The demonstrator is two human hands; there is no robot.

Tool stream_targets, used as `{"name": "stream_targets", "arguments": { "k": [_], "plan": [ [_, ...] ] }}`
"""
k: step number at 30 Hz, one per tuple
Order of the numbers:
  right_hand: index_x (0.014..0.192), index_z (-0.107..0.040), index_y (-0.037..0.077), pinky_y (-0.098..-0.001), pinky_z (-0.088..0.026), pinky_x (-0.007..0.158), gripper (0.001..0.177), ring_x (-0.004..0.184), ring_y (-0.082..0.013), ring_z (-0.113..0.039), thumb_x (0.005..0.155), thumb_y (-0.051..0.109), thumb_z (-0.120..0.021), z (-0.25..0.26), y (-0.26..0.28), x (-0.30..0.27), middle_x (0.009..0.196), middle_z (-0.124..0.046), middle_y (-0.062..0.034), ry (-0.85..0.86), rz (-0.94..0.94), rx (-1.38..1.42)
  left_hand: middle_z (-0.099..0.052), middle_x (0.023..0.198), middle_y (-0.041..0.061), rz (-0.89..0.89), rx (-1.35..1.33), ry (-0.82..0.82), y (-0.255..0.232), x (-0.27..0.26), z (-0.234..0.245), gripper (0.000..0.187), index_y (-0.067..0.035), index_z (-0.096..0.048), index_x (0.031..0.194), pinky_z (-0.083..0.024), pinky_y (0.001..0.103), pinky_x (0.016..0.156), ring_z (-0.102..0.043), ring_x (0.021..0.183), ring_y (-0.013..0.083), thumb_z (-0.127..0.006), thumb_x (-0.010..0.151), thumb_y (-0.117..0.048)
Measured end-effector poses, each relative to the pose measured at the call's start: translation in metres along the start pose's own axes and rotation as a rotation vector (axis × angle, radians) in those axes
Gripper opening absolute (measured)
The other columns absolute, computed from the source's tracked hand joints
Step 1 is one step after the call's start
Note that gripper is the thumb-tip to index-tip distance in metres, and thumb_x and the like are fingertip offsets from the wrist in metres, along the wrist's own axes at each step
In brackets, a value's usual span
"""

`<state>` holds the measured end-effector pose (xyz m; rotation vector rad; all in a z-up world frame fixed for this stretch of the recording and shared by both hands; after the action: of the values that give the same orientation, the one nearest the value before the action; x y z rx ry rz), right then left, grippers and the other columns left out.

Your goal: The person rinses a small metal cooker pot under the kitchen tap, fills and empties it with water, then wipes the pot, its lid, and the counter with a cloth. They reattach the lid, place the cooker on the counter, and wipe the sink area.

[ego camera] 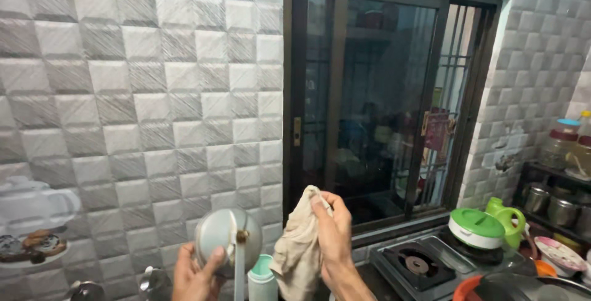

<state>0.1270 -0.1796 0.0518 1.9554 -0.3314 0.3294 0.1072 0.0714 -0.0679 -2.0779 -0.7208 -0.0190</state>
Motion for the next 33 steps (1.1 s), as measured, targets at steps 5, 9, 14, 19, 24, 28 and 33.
{"name": "stream_targets", "arguments": {
  "k": [5, 9, 14, 19, 24, 28, 33],
  "plan": [
    [0.113, -0.064, 0.009, -0.0389, -0.049, 0.089, 0.022, 0.101, -0.0247, -0.063, 0.097, 0.022, -0.059, -0.035, 0.012, -0.033, 0.106, -0.067, -0.0076, 0.351, 0.745, -0.559, -0.074, 0.098, 0.021, -0.172, 0.063, 0.302, 0.043, 0.003, 0.0, 0.051, -0.005, -0.046, 0.13, -0.057, 0.038, 0.064, -0.073, 0.08, 0.0253, -0.059, 0.084, 0.012],
    [0.115, -0.071, 0.01, -0.0473, -0.047, 0.09, 0.027, 0.104, -0.0373, -0.06, 0.102, 0.024, -0.051, -0.055, 0.014, -0.042, 0.11, -0.065, -0.0152, 0.254, 0.571, -0.828, -0.079, 0.097, 0.018, -0.169, 0.184, 0.353, 0.033, 0.003, -0.01, 0.045, -0.007, -0.046, 0.123, -0.064, 0.034, 0.076, -0.078, 0.086, 0.0198, -0.057, 0.083, 0.012],
    [0.112, -0.067, 0.004, -0.0494, -0.044, 0.109, 0.031, 0.121, -0.0365, -0.06, 0.101, 0.029, -0.053, -0.065, 0.025, -0.033, 0.12, -0.068, -0.0181, 0.511, 1.069, -0.921, -0.068, 0.119, 0.021, -0.236, 0.231, 0.38, 0.015, -0.001, -0.011, 0.061, 0.001, -0.047, 0.133, -0.052, 0.039, 0.095, -0.068, 0.11, 0.0255, -0.055, 0.074, 0.01],
    [0.118, -0.069, 0.002, -0.0457, -0.047, 0.101, 0.04, 0.116, -0.0388, -0.057, 0.105, 0.032, -0.045, -0.066, 0.028, -0.048, 0.12, -0.068, -0.0195, 0.5, 0.614, -0.872, -0.062, 0.129, 0.031, -0.093, 0.276, 0.342, 0.009, -0.012, -0.003, 0.067, 0.003, -0.037, 0.145, -0.051, 0.052, 0.099, -0.065, 0.116, 0.0358, -0.068, 0.086, 0.003],
    [0.127, -0.07, 0.01, -0.0443, -0.051, 0.096, 0.041, 0.118, -0.0314, -0.06, 0.102, 0.039, -0.055, -0.072, 0.034, -0.041, 0.128, -0.072, -0.0101, 0.575, 1.018, -0.899, -0.069, 0.122, 0.02, -0.268, 0.171, 0.41, 0.001, -0.007, -0.007, 0.058, -0.003, -0.043, 0.133, -0.052, 0.033, 0.093, -0.067, 0.112, 0.0208, -0.066, 0.081, 0.006],
    [0.124, -0.068, 0.008, -0.0302, -0.055, 0.082, 0.048, 0.094, -0.0164, -0.064, 0.103, 0.049, -0.052, -0.061, 0.019, -0.018, 0.1, -0.064, -0.0017, 0.656, -0.154, -0.066, -0.078, 0.102, 0.024, -0.196, 0.132, 0.333, -0.002, -0.007, -0.018, 0.04, -0.004, -0.05, 0.116, -0.062, 0.035, 0.081, -0.076, 0.093, 0.023, -0.072, 0.084, 0.002],
    [0.121, -0.069, 0.008, -0.0302, -0.055, 0.076, 0.05, 0.088, -0.0154, -0.067, 0.103, 0.051, -0.05, -0.038, -0.019, -0.016, 0.096, -0.069, -0.0029, 0.447, -0.184, 0.046, -0.069, 0.103, 0.03, -0.094, 0.05, 0.292, -0.035, -0.002, -0.028, 0.039, 0.002, -0.048, 0.131, -0.035, 0.041, 0.056, -0.051, 0.071, 0.028, -0.072, 0.1, 0.003]
  ]
}}
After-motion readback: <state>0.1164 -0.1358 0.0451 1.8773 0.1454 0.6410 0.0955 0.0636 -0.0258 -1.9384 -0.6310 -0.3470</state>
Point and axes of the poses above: each hand's wrist, its own x-axis towards the middle knuckle, its own z-axis out of the back of the hand, y = z × x, the point moved 1 cm from there along x, towards the middle knuckle
